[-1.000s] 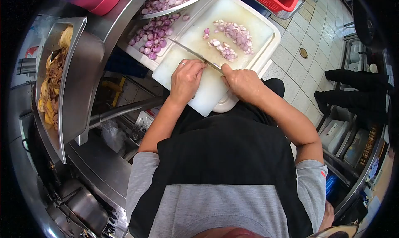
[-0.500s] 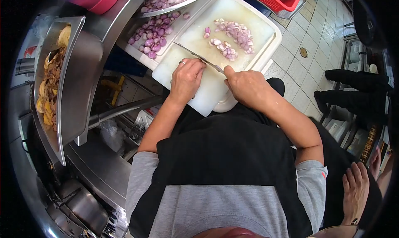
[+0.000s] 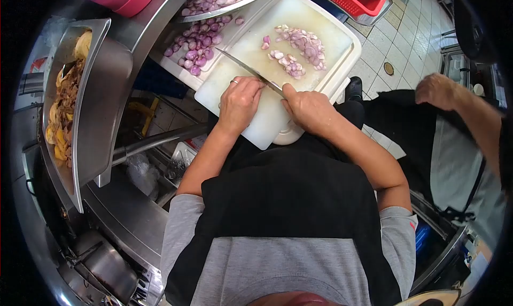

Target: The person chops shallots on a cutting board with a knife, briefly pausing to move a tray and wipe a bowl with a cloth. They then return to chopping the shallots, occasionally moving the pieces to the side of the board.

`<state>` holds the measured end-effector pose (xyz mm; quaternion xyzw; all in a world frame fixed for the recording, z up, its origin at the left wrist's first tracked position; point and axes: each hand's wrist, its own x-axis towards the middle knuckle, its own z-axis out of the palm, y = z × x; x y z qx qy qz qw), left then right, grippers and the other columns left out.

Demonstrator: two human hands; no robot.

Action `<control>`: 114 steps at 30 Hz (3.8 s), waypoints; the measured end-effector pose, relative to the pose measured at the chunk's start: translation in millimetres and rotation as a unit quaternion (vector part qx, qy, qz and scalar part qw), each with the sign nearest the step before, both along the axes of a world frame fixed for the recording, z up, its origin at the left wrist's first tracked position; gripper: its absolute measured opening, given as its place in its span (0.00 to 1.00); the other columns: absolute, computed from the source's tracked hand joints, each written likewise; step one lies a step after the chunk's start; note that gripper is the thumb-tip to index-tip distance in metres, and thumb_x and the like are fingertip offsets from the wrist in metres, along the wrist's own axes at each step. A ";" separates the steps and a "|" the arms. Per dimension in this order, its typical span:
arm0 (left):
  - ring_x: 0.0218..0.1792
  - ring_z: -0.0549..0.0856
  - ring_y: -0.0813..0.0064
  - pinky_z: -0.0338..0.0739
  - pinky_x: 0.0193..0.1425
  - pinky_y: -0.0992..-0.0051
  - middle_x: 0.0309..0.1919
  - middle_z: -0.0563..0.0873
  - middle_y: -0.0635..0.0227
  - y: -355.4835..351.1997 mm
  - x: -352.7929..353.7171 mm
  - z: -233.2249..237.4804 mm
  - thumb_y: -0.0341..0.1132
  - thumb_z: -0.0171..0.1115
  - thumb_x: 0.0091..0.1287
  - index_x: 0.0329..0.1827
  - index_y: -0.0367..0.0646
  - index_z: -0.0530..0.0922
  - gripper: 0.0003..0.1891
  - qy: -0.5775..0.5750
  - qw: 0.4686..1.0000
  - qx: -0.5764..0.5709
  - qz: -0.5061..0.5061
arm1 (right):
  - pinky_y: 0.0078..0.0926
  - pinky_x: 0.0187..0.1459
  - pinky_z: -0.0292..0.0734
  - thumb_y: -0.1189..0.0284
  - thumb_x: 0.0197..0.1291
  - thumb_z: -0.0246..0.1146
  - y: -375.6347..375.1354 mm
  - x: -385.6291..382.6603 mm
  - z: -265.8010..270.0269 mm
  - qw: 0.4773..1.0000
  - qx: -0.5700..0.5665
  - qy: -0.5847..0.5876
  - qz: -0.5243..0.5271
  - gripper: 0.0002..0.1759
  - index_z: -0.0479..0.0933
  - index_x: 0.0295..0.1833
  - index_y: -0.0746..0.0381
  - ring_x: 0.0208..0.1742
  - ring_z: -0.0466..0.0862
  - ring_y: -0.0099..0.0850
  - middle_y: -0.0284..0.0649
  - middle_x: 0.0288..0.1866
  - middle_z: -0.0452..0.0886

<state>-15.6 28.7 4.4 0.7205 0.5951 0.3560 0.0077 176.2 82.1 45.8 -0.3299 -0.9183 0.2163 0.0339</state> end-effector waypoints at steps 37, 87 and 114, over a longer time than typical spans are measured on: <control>0.38 0.87 0.56 0.81 0.45 0.62 0.34 0.87 0.59 45.9 -22.3 50.2 0.26 0.68 0.58 0.38 0.42 0.85 0.05 -0.015 1.000 0.015 0.011 | 0.53 0.33 0.78 0.63 0.69 0.57 -2.6 13.1 16.3 0.998 -0.058 -0.014 -0.019 0.15 0.68 0.46 0.64 0.31 0.84 0.55 0.53 0.24 0.82; 0.38 0.84 0.61 0.79 0.45 0.66 0.34 0.86 0.64 5.0 2.8 1.0 0.24 0.68 0.55 0.34 0.41 0.82 0.05 -0.010 1.000 0.000 -0.008 | 0.45 0.28 0.81 0.75 0.64 0.52 1.8 2.0 3.9 0.999 0.009 -0.037 0.001 0.07 0.68 0.43 0.67 0.29 0.87 0.50 0.51 0.25 0.84; 0.38 0.84 0.61 0.79 0.44 0.66 0.34 0.86 0.63 1.7 3.8 -2.3 0.23 0.70 0.54 0.34 0.39 0.82 0.06 0.014 1.000 0.007 0.008 | 0.46 0.28 0.81 0.73 0.65 0.52 -8.7 -2.3 6.7 0.998 0.020 -0.050 -0.013 0.07 0.68 0.43 0.66 0.29 0.87 0.49 0.51 0.24 0.83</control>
